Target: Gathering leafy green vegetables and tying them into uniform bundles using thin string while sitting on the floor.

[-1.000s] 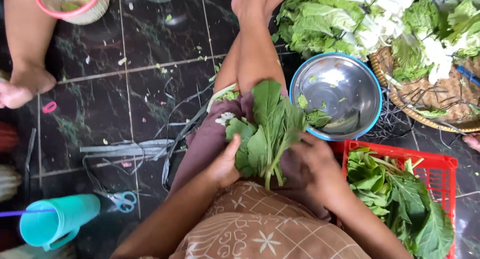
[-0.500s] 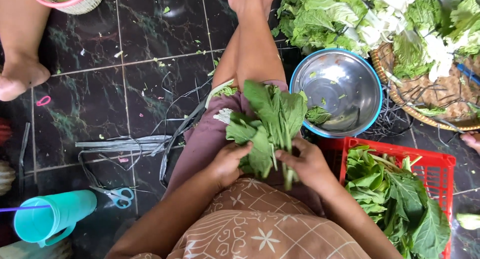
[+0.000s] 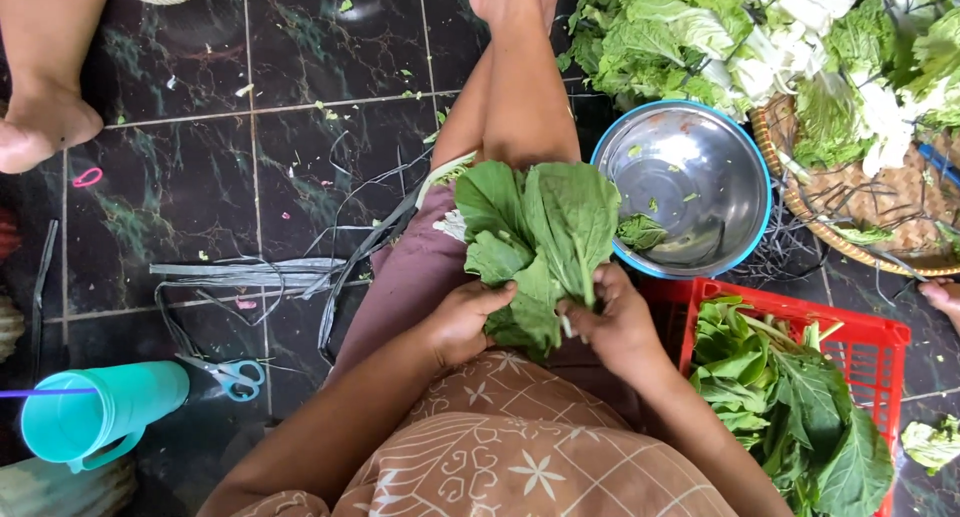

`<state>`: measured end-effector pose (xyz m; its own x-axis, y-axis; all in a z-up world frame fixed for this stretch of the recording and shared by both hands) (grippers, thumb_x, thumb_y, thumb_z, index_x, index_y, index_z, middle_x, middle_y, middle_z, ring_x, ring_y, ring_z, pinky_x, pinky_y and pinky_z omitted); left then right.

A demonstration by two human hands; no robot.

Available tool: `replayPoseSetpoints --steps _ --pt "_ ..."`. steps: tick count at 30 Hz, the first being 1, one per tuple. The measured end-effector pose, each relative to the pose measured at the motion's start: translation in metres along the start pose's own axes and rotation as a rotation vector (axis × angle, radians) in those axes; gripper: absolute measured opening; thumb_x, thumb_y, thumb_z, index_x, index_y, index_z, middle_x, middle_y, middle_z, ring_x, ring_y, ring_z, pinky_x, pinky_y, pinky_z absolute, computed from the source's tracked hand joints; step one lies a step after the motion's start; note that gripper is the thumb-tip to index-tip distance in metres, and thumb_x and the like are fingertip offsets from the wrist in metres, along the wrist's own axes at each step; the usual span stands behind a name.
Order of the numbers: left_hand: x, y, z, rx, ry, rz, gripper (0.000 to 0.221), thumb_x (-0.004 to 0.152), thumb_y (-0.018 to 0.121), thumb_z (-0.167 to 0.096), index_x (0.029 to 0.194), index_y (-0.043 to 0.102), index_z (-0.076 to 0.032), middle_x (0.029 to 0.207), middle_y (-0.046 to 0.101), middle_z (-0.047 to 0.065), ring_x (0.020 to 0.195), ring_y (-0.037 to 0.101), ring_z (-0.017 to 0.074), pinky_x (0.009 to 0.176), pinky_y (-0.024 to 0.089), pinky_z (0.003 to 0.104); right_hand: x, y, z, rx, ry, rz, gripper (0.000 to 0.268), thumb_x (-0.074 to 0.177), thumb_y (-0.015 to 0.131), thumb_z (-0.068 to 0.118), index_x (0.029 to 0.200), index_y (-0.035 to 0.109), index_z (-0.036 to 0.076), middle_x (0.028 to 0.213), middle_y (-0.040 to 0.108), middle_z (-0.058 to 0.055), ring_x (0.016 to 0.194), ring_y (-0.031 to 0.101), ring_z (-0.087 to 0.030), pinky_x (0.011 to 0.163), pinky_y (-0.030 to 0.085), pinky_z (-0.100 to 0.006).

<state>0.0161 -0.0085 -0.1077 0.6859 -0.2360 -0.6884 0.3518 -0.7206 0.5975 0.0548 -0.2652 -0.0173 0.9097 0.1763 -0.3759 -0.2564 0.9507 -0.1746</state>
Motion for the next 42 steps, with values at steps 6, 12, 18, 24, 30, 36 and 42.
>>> replayPoseSetpoints --steps 6,12,18,24,30,36,42 --pt "-0.061 0.064 -0.023 0.013 0.006 -0.065 0.044 0.092 0.081 -0.028 0.105 0.061 0.009 0.093 0.071 0.025 0.09 0.073 0.0344 0.083 0.061 0.05 -0.02 0.014 0.066 0.183 -0.003 -0.183 0.029 0.093 0.063 -0.004 0.116 0.046 -0.012 0.088 0.058 -0.023 0.072 0.07 -0.029 0.06 0.066 -0.044" --pt "-0.065 0.082 -0.028 0.001 0.011 -0.026 0.044 0.095 0.077 -0.033 0.11 0.062 0.006 0.099 0.068 0.021 0.095 0.071 0.0323 0.087 0.058 0.049 -0.04 0.064 0.087 -0.548 -0.03 -0.009 0.061 0.083 0.082 0.027 0.128 0.045 0.009 0.113 0.068 -0.029 0.111 0.068 -0.049 0.093 0.056 -0.06" --pt "-0.073 0.096 -0.026 0.078 0.147 0.075 0.047 0.088 0.084 -0.018 0.126 0.069 0.004 0.114 0.074 0.019 0.104 0.07 0.0282 0.097 0.054 0.049 -0.036 0.075 0.085 -0.889 0.037 0.153 0.048 0.093 0.07 0.039 0.123 0.046 0.011 0.108 0.073 -0.026 0.107 0.072 -0.045 0.093 0.059 -0.056" --pt "-0.078 0.106 -0.033 -0.02 0.295 -0.142 0.049 0.085 0.081 -0.01 0.128 0.066 0.01 0.114 0.073 0.021 0.102 0.07 0.0304 0.098 0.05 0.049 -0.034 0.095 0.081 -0.711 -0.479 0.289 0.041 0.089 0.062 0.018 0.126 0.049 0.005 0.13 0.053 -0.03 0.095 0.068 -0.056 0.082 0.06 -0.059" --pt "-0.055 0.061 -0.04 0.072 0.409 -0.009 0.039 0.089 0.066 -0.012 0.119 0.068 0.012 0.119 0.073 0.026 0.104 0.071 0.0353 0.088 0.058 0.048 -0.043 0.07 0.09 -0.622 -0.74 0.317 0.044 0.092 0.072 0.026 0.131 0.064 0.008 0.138 0.062 -0.021 0.127 0.06 -0.038 0.107 0.048 -0.045" --pt "-0.056 0.046 -0.046 0.252 0.337 -0.08 0.028 0.1 0.06 -0.012 0.109 0.071 0.012 0.091 0.072 0.027 0.082 0.074 0.0425 0.077 0.065 0.055 0.02 -0.093 0.073 -0.731 -0.128 -0.137 0.05 0.078 0.058 -0.014 0.121 0.067 0.007 0.123 0.069 -0.014 0.107 0.071 -0.03 0.09 0.058 -0.042" --pt "-0.053 0.062 -0.031 0.163 0.319 -0.107 0.026 0.09 0.067 -0.007 0.111 0.061 0.006 0.103 0.071 0.027 0.079 0.06 0.0333 0.074 0.062 0.062 0.129 -0.287 -0.037 -0.879 0.414 -0.436 0.022 0.1 0.055 0.011 0.101 0.068 -0.007 0.097 0.071 -0.028 0.089 0.069 -0.046 0.071 0.056 -0.054"
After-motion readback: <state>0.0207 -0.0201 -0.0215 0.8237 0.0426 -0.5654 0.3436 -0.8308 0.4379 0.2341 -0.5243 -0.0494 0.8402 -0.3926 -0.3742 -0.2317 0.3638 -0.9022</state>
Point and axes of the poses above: each hand's wrist, its own x-axis towards the middle knuckle, its own y-axis out of the palm, z = x × y, the point moved 3 cm from there along x, towards the middle knuckle
